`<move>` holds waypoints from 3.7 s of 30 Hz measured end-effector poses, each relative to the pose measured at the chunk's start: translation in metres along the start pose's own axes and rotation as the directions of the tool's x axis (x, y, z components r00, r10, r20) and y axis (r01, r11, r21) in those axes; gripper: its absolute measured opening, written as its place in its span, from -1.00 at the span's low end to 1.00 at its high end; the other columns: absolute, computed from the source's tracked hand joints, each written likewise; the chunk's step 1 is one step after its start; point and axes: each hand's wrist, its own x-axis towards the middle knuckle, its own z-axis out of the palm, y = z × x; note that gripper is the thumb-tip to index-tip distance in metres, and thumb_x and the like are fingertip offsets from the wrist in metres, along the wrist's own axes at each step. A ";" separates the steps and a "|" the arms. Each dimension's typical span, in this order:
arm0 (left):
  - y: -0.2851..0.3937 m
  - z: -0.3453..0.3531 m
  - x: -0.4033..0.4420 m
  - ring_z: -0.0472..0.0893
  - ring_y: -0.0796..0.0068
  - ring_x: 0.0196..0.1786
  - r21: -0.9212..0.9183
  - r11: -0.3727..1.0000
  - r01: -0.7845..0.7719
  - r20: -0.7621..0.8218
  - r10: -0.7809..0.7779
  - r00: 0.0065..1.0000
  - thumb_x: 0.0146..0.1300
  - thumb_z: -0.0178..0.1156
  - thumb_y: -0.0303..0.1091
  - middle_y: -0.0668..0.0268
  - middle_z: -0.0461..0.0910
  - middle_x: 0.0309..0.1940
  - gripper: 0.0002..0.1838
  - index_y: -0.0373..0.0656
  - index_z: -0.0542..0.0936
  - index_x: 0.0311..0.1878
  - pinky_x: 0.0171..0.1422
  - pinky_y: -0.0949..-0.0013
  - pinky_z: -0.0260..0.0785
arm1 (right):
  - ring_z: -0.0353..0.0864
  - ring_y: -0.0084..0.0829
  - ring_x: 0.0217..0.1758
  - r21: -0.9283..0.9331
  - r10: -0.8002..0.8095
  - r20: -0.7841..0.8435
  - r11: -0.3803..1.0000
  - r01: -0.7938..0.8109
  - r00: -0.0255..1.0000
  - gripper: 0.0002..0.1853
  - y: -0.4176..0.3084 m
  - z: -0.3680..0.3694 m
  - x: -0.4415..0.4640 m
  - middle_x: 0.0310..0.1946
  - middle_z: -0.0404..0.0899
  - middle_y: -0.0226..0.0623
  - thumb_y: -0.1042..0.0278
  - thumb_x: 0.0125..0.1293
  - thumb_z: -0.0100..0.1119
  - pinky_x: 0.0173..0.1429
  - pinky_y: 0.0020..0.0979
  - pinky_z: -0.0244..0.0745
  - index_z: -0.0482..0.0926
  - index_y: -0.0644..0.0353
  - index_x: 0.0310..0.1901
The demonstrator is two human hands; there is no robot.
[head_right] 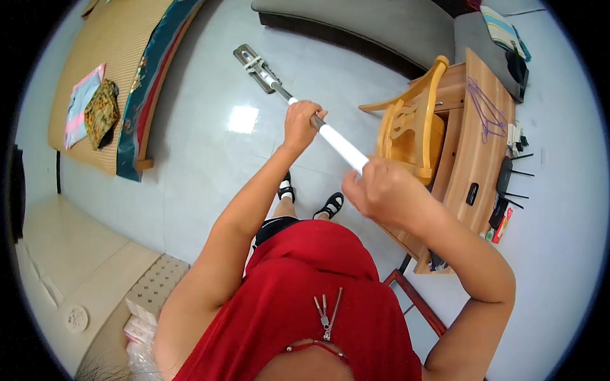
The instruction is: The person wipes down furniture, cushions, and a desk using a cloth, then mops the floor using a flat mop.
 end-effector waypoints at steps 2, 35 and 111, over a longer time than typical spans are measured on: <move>0.019 -0.016 -0.027 0.54 0.19 -0.28 0.015 0.999 0.034 0.015 -0.034 0.999 0.14 0.38 -0.31 0.27 0.55 -0.47 -0.84 -0.13 0.60 -0.40 -0.08 0.14 0.30 | 0.44 -0.36 -0.57 -0.071 -0.096 0.011 0.993 0.097 0.995 -0.76 -0.016 -0.010 -0.015 -0.61 0.38 -0.23 0.45 0.11 0.17 -0.56 -0.43 0.34 0.55 0.24 -0.14; 0.109 0.007 -0.042 0.66 0.05 -0.27 -0.294 0.952 0.081 0.553 0.100 0.827 -0.08 0.31 -0.48 0.16 0.67 -0.42 -0.75 -0.06 0.66 -0.25 -0.19 0.04 0.49 | 0.45 -0.26 -0.46 0.165 0.513 0.212 0.820 -0.548 0.832 -0.60 -0.019 -0.132 -0.110 -0.44 0.49 -0.29 0.17 0.01 0.43 -0.31 -0.29 0.29 0.68 0.02 -0.07; -0.365 -0.057 0.454 0.47 0.17 0.14 0.150 0.988 0.048 0.599 -0.129 0.790 0.04 0.27 -0.51 0.27 0.49 -0.19 -0.79 0.01 0.60 -0.24 0.35 -0.17 0.20 | 0.63 0.05 -0.31 0.591 0.739 0.479 0.127 -0.796 0.474 -0.61 0.325 -0.004 0.414 -0.31 0.62 0.01 0.30 0.36 0.17 -0.22 -0.06 0.51 0.53 0.10 0.21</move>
